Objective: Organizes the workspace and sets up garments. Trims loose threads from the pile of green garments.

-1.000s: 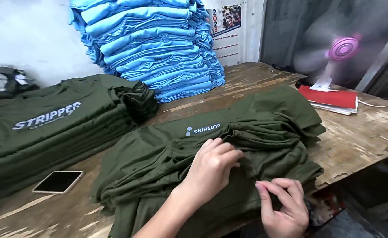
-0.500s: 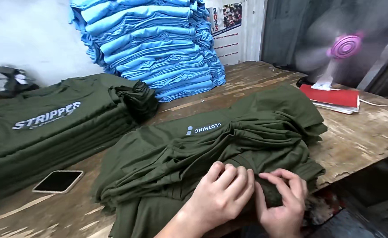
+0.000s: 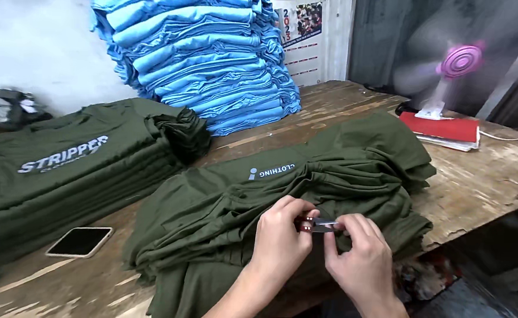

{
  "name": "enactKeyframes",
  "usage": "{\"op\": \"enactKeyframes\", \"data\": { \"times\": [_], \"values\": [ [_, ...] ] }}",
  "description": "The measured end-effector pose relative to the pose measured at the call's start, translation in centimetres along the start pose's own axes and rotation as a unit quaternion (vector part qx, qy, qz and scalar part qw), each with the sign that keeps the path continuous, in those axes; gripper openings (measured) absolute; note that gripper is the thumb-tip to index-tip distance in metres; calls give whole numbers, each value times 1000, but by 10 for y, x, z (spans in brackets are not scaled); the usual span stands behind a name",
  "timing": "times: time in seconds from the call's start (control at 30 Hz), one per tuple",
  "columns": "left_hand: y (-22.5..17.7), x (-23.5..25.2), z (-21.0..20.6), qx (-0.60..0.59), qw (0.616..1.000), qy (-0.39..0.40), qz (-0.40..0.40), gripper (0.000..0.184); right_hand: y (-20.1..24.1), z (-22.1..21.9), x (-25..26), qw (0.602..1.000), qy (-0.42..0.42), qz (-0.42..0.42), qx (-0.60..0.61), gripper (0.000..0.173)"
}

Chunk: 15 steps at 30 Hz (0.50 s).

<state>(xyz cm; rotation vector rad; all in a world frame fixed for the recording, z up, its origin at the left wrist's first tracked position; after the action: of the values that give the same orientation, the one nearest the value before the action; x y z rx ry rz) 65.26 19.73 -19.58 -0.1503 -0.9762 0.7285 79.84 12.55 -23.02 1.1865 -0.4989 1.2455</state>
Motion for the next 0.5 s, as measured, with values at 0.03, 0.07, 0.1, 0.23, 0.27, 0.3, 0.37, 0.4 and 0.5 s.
{"op": "enactKeyframes", "data": {
  "times": [0.03, 0.07, 0.1, 0.23, 0.27, 0.3, 0.37, 0.4, 0.5],
  "values": [
    [-1, 0, -1, -3, 1000, 22, 12, 14, 1, -1, 5, 999, 3, -25, 20, 19],
    [-3, -1, -2, -6, 999, 46, 18, 15, 0, -1, 10, 994, 6, -61, 86, 16],
    [-5, -1, -3, -9, 997, 74, 25, 17, -3, 1, 14, 974, 11, -109, 200, 14],
    [-14, 1, -9, -9, 986, 159, 48, 19, -16, -3, 15, 834, 11, -242, 496, 16],
    [-16, 5, -10, -31, 983, 175, 54, 26, -17, -4, 13, 840, 9, -226, 492, 16],
    [-17, 8, -11, -57, 980, 182, 56, 31, -18, -4, 11, 852, 10, -199, 484, 16],
    [-18, 7, -16, -102, 987, 117, 33, 23, -19, -4, 7, 867, 12, -143, 478, 15],
    [-19, 4, -18, -106, 993, 56, 5, 21, -20, -4, 5, 869, 15, -120, 480, 14],
    [-19, -6, -14, -88, 990, -73, -79, 12, -23, -4, -1, 863, 26, -66, 501, 15]
  ]
}}
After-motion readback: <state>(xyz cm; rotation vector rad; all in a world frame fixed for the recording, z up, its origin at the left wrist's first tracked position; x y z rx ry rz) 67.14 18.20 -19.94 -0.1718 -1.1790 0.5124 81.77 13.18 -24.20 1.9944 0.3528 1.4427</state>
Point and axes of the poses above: each hand's wrist, its own x-axis towards the middle knuckle, its own z-axis out of the back of the hand, y = z × x, the point moved 3 cm from there along x, towards the middle knuckle, and after that the axes turned 1 degree about -z, right-handed, at the moved point
